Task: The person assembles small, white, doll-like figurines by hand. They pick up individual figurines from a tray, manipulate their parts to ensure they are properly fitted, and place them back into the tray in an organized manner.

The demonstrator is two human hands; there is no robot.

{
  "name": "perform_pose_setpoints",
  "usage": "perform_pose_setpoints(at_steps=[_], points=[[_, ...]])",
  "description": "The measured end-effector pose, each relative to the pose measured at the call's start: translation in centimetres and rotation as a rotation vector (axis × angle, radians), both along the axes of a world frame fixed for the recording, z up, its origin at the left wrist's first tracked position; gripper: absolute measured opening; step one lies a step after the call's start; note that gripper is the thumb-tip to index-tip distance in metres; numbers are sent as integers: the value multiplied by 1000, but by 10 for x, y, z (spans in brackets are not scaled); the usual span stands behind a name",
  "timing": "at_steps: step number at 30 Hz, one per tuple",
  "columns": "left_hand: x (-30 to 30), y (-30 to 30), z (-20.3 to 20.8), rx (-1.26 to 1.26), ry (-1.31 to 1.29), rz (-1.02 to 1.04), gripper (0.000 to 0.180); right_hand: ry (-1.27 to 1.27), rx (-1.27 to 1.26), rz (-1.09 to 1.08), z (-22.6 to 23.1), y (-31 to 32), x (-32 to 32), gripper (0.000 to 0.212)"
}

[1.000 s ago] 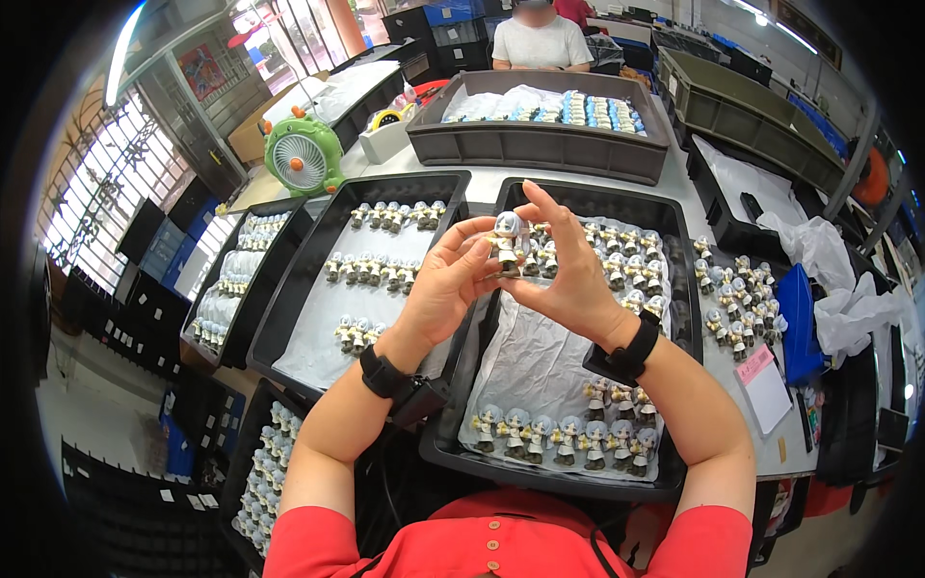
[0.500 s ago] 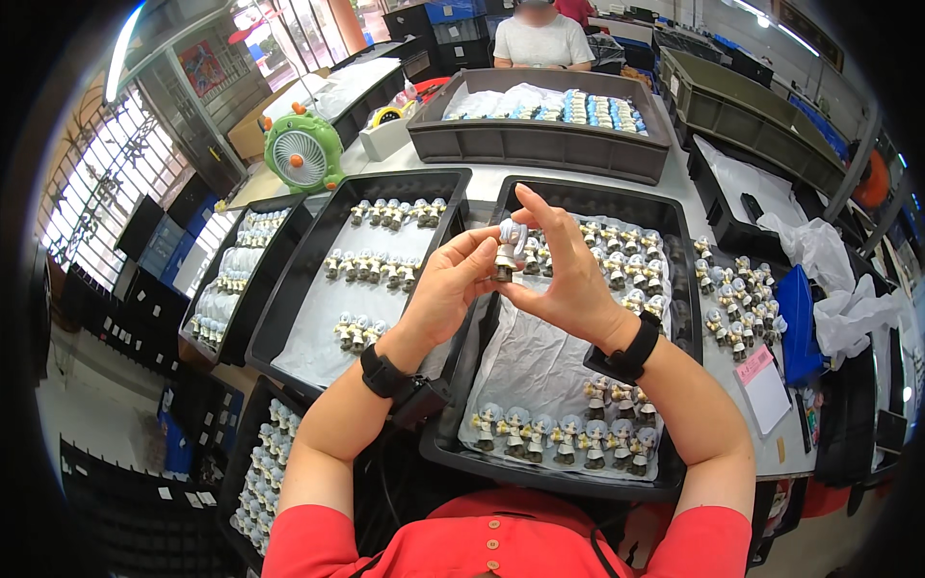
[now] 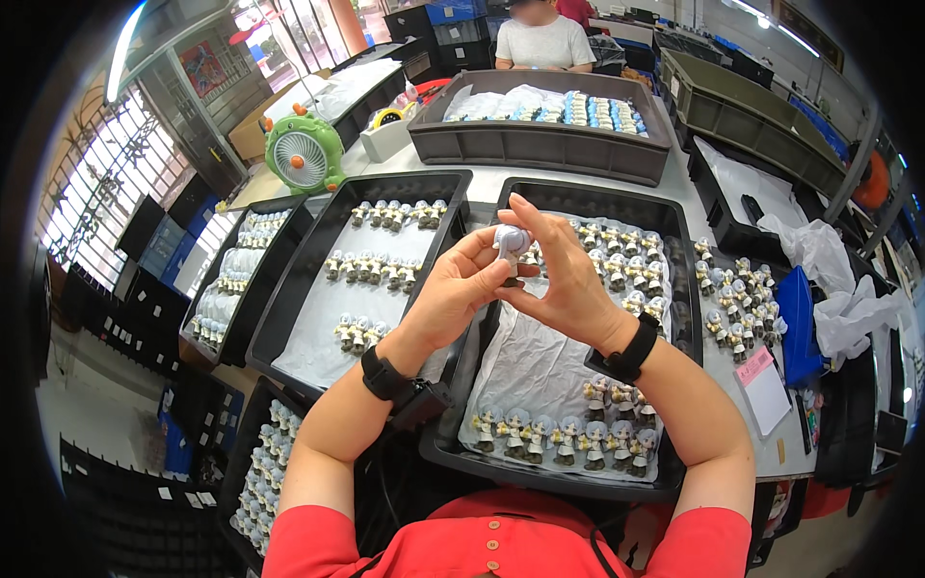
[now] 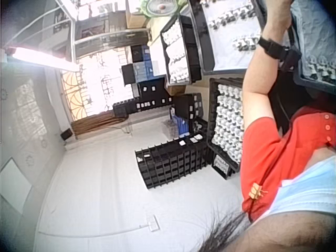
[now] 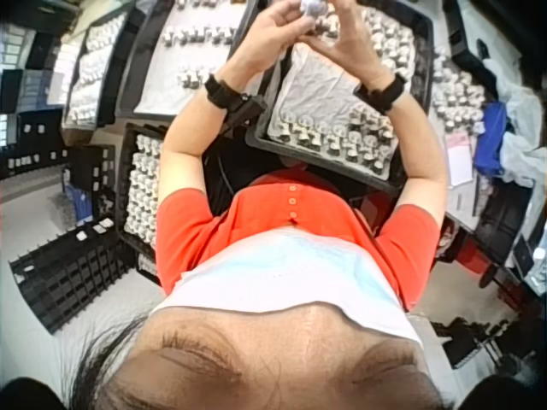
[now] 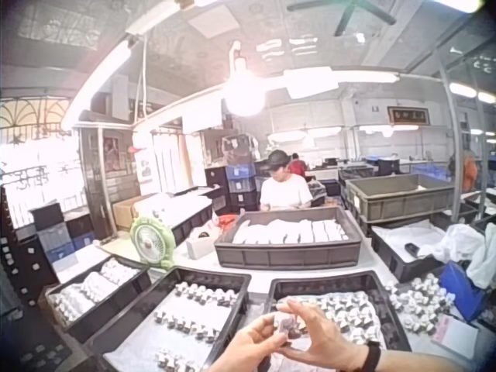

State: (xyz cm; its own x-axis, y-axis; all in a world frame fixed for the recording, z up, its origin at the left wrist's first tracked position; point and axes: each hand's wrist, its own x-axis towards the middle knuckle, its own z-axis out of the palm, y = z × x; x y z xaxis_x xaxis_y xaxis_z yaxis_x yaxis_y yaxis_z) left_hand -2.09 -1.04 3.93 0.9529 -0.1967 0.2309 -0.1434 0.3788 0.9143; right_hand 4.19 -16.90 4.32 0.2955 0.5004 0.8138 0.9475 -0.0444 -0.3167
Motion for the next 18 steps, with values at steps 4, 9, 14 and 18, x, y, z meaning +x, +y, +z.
perform_pose_setpoints(at_steps=[4, 9, 14, 18], points=[[1, 3, 0, -113, 42, -79, 43, 71, -1, -15, 1, -2, -2, 99], [4, 4, 1, -232, 77, -166, 41, 140, 4, 13, 0, -2, -1, 98], [4, 5, -2, -249, 85, -154, 39, 120, -75, -5, 3, -6, 3, 82], [5, 6, -3, -265, 89, -136, 38, 110, -52, -15, 5, -4, 1, 74]])
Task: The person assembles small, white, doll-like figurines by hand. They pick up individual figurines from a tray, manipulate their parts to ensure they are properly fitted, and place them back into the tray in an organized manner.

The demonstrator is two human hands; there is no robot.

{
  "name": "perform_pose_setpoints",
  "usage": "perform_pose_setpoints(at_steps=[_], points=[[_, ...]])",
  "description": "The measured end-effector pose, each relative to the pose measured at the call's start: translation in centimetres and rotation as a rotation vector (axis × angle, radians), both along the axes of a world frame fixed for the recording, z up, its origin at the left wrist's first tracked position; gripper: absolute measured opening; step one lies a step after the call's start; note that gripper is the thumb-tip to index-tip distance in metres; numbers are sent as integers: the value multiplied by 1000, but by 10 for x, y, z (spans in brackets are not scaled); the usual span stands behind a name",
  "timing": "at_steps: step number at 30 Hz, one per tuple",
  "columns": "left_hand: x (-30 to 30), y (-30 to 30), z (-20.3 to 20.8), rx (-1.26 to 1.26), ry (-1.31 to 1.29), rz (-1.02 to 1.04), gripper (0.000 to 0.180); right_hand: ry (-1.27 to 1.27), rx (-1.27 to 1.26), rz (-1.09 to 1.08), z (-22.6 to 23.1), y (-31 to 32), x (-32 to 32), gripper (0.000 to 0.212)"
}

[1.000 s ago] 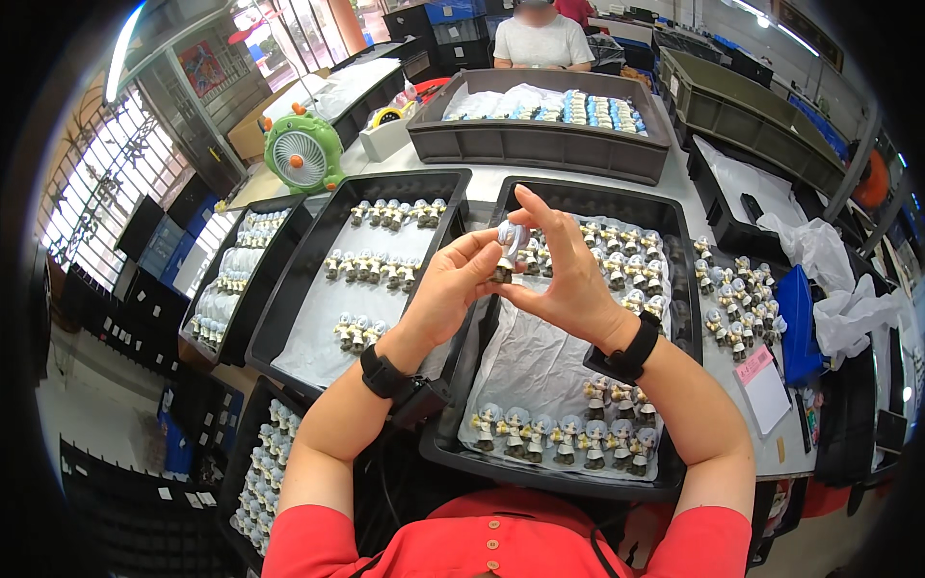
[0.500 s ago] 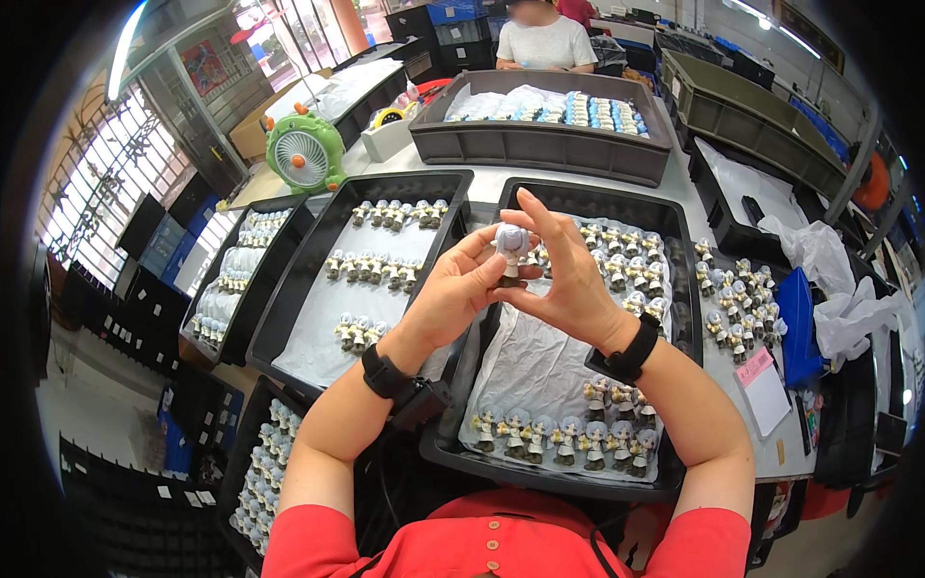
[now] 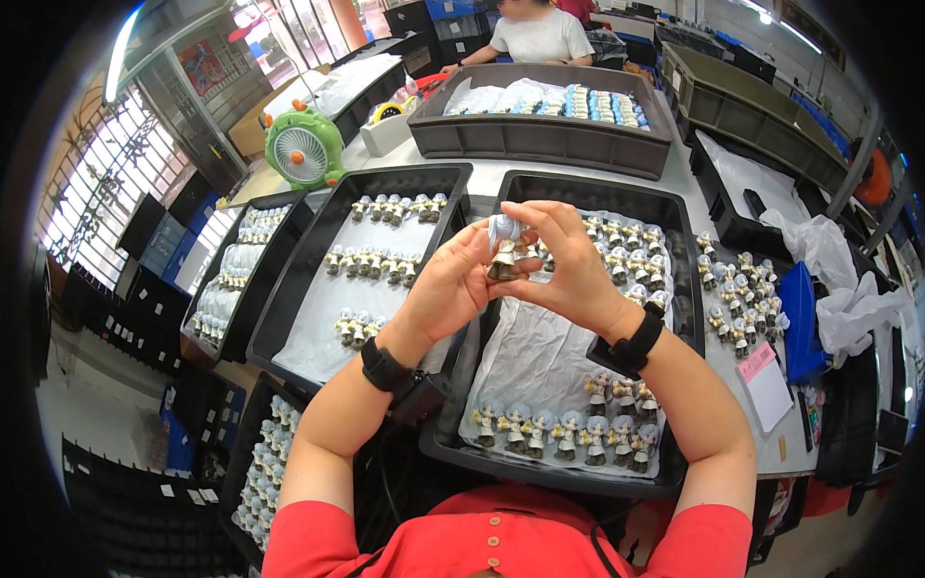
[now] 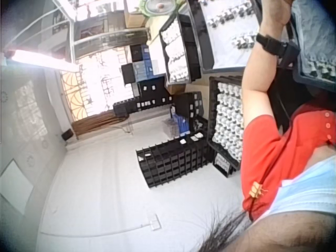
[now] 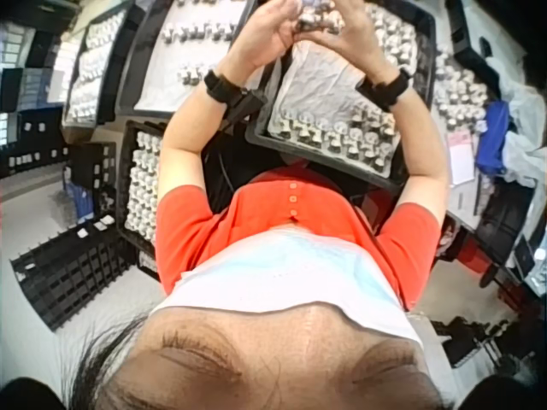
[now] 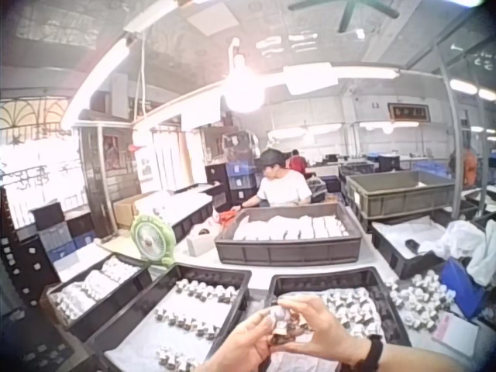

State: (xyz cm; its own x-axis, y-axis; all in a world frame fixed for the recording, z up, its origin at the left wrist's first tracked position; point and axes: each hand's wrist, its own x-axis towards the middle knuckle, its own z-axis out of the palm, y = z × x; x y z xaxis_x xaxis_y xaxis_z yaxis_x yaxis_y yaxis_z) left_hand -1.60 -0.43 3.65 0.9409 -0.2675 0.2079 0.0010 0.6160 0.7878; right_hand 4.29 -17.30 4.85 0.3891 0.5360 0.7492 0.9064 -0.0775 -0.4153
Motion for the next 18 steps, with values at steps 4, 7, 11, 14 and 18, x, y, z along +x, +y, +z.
perform_pose_setpoints(at_steps=[4, 7, 11, 14, 18], points=[[0, 2, 1, 18, 14, 15, 40, 59, -45, -11, -1, 0, -2, 76], [2, 3, 3, 8, 27, 10, 41, 101, -16, -12, -3, -1, -2, 78], [1, 3, 5, -34, 30, -21, 40, 158, 55, -25, -5, 0, -1, 76], [2, 4, 3, -37, 26, -12, 39, 221, 84, -13, -5, 1, -3, 73], [4, 7, 1, -64, 33, -16, 40, 251, 82, -11, -3, 1, -4, 70]])
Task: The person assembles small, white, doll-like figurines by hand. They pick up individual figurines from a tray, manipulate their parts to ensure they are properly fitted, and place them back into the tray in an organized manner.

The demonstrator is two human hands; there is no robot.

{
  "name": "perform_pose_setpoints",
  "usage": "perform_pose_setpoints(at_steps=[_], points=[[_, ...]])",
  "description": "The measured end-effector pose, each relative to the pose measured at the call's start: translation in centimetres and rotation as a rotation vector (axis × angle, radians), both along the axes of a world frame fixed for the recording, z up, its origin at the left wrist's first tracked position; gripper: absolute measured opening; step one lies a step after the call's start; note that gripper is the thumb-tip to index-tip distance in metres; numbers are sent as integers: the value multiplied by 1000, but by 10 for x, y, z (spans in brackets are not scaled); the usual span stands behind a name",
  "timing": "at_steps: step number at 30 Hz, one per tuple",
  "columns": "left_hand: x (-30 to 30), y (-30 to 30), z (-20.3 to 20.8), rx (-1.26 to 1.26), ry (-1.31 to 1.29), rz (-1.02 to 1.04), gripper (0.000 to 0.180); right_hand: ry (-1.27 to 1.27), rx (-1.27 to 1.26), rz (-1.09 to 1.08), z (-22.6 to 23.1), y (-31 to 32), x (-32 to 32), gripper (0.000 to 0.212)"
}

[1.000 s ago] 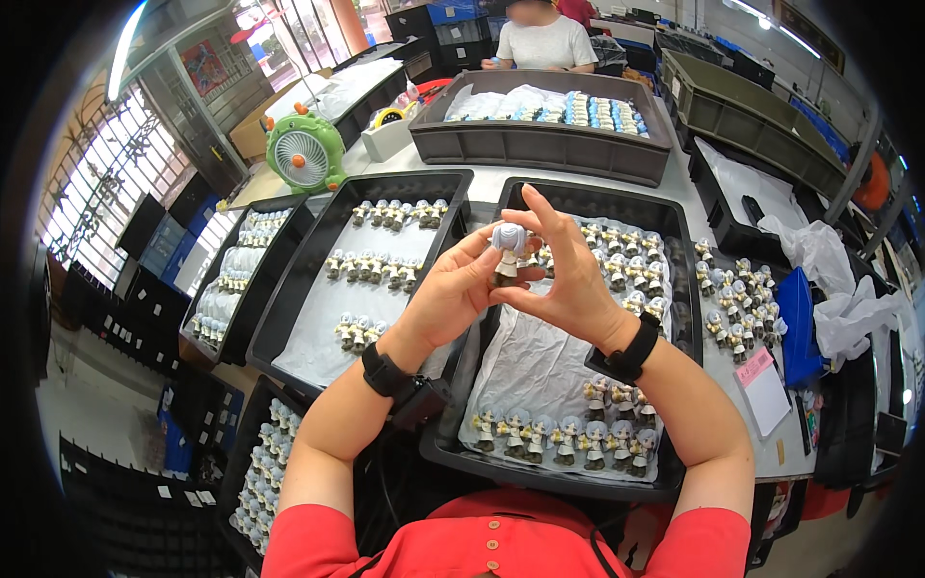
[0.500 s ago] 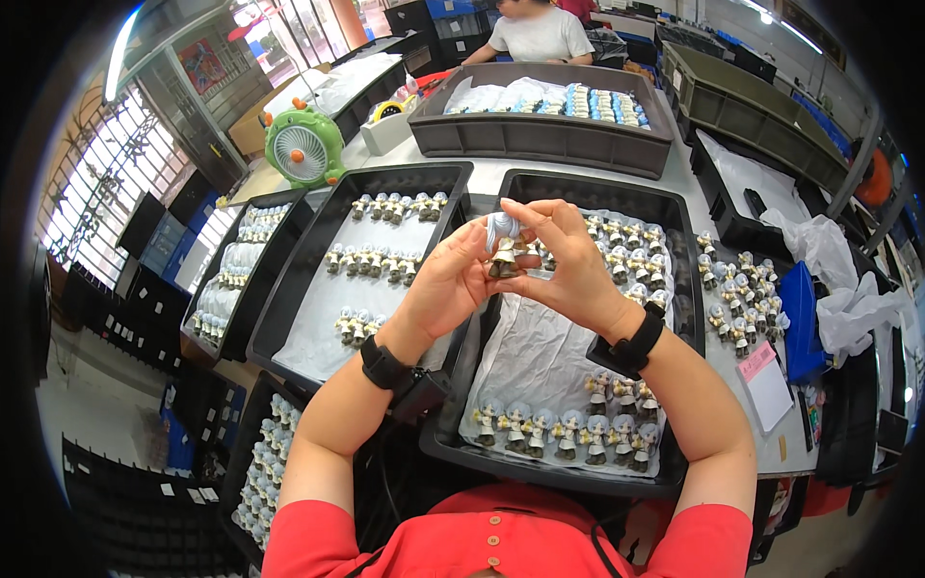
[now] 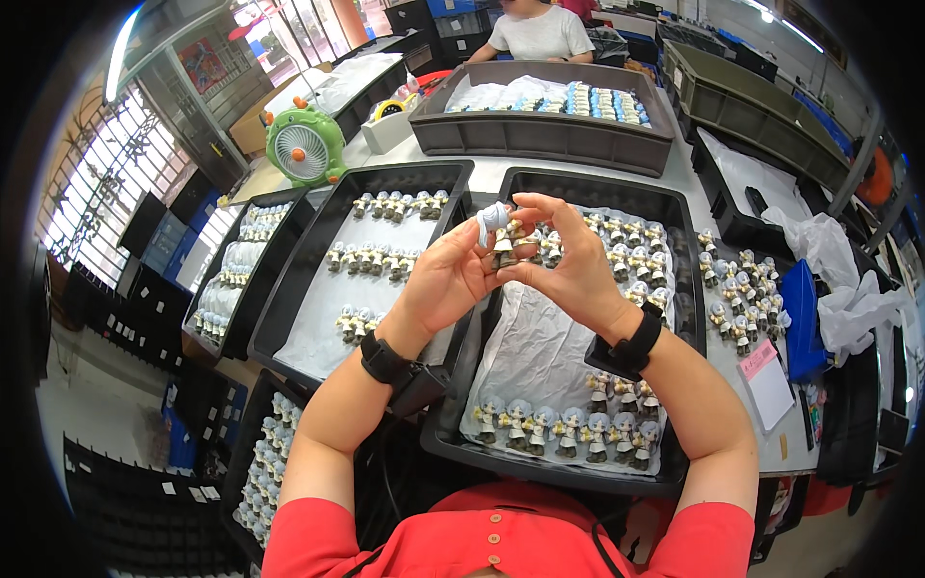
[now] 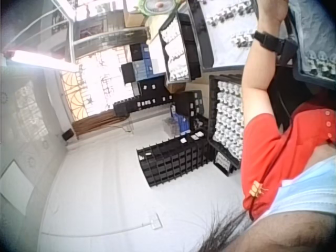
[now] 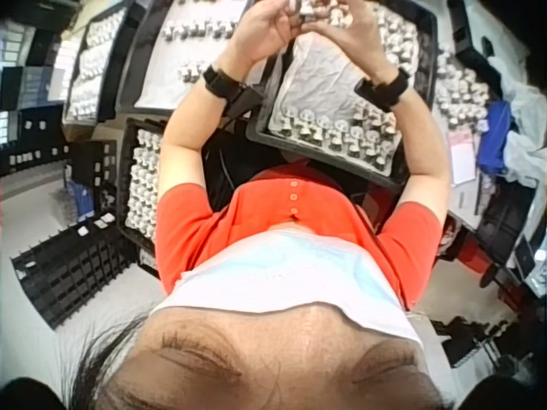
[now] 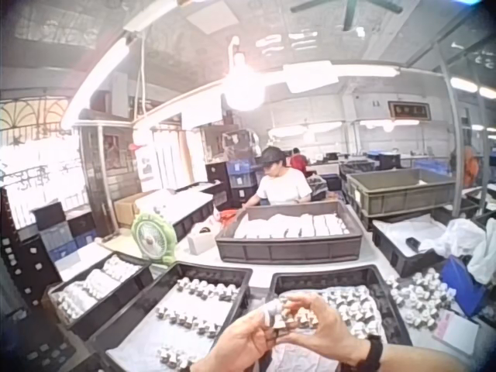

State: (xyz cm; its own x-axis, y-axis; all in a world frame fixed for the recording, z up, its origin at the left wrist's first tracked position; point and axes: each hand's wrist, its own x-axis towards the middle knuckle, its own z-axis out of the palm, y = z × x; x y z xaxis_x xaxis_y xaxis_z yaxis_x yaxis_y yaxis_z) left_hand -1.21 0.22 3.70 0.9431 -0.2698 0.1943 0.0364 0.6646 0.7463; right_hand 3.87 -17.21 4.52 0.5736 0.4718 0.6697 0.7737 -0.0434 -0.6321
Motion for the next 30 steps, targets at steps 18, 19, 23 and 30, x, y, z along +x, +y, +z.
perform_pose_setpoints(at_steps=[18, 19, 23, 30], points=[[0, 0, -1, 24, -4, 27, 41, 112, 10, 43, -5, -1, 7, 54], [1, 0, -2, 24, -4, 24, 41, 132, 23, 55, -8, -1, 7, 54], [-1, 4, -5, 62, -23, 34, 45, 154, 47, 130, -6, 6, 0, 50], [-4, 4, 10, 49, -31, -29, 38, 152, 49, 126, -5, 3, 1, 46]])
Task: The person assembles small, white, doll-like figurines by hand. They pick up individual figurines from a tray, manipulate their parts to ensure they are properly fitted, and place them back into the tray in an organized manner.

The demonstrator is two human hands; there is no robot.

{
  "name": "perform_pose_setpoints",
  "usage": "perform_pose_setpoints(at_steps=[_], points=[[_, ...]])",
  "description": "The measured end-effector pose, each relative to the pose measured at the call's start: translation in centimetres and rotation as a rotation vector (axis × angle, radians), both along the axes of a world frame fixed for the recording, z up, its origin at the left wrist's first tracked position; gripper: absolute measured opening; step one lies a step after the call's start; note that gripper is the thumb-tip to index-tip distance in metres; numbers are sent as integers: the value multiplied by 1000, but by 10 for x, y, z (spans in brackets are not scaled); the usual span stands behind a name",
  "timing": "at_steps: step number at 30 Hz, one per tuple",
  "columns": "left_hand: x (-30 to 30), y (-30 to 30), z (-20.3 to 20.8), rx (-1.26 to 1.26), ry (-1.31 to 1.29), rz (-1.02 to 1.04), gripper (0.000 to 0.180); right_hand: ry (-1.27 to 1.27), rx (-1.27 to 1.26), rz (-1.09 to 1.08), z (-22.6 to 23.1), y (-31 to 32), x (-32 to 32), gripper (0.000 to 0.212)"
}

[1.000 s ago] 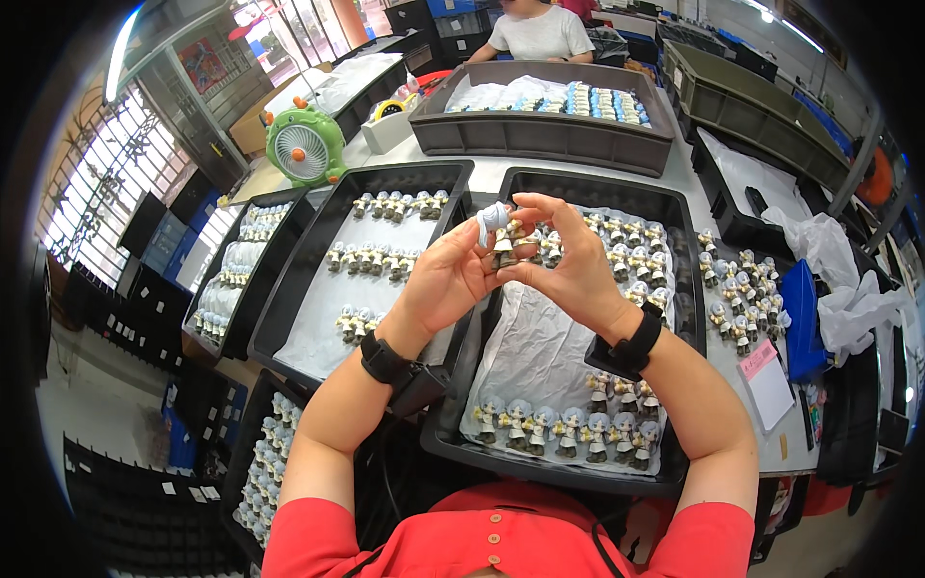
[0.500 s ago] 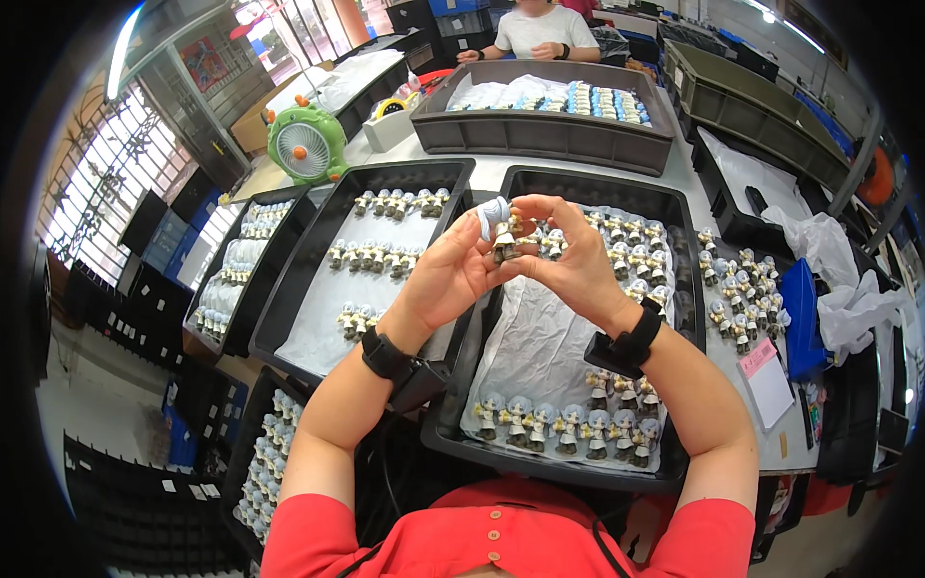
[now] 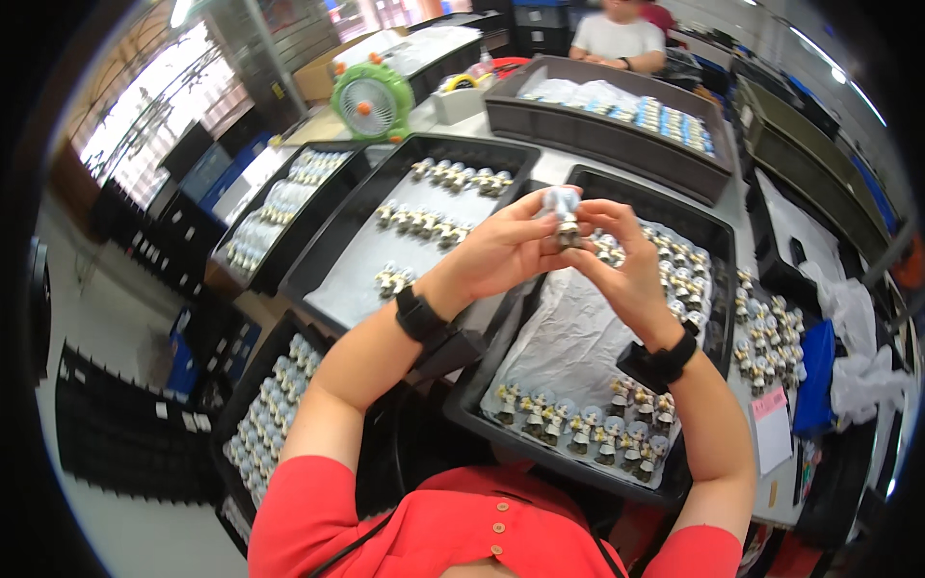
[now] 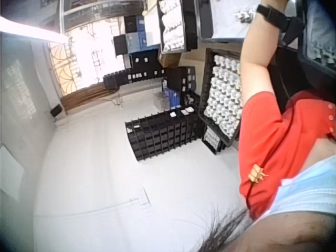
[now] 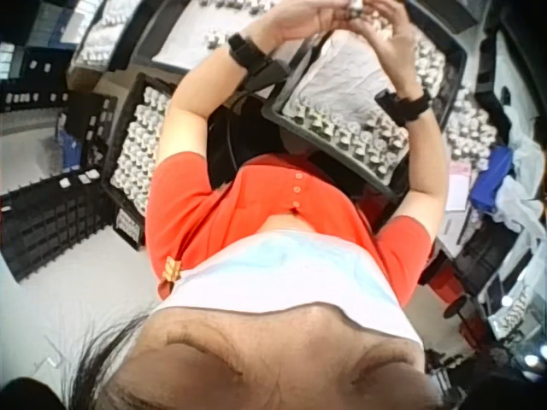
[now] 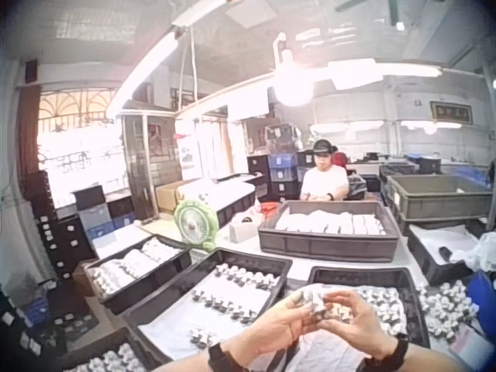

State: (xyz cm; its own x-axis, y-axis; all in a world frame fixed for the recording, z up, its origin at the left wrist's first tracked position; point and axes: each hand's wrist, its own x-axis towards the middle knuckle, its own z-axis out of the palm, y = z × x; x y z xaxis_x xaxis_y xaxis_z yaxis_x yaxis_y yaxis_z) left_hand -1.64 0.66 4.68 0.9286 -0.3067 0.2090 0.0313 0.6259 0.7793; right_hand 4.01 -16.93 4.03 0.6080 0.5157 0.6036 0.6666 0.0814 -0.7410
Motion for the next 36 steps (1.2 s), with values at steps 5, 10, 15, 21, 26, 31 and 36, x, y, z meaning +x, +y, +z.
perform_pose_setpoints(at_steps=[5, 10, 15, 21, 26, 31, 36], points=[[-11, 55, 36, 742, 46, 260, 41, -90, -107, -52, 3, -9, -2, 48], [-56, 197, 13, 1597, 339, 567, 42, -59, -57, -51, 7, -1, 1, 47], [-81, 239, -15, 1706, 734, 501, 44, -66, -142, -96, 4, -3, 3, 46], [-61, 246, -35, 1792, 821, 224, 56, -164, -232, -103, -6, -6, 14, 42], [-41, 253, -56, 1870, 722, 190, 45, 1, -454, 53, -21, -19, 30, 35], [-37, 252, -57, 1938, 806, 162, 20, -21, -856, 473, -14, -11, -12, 38], [-38, 244, -50, 1847, 864, 200, 50, -5, -1054, 618, -35, 5, -42, 53]])
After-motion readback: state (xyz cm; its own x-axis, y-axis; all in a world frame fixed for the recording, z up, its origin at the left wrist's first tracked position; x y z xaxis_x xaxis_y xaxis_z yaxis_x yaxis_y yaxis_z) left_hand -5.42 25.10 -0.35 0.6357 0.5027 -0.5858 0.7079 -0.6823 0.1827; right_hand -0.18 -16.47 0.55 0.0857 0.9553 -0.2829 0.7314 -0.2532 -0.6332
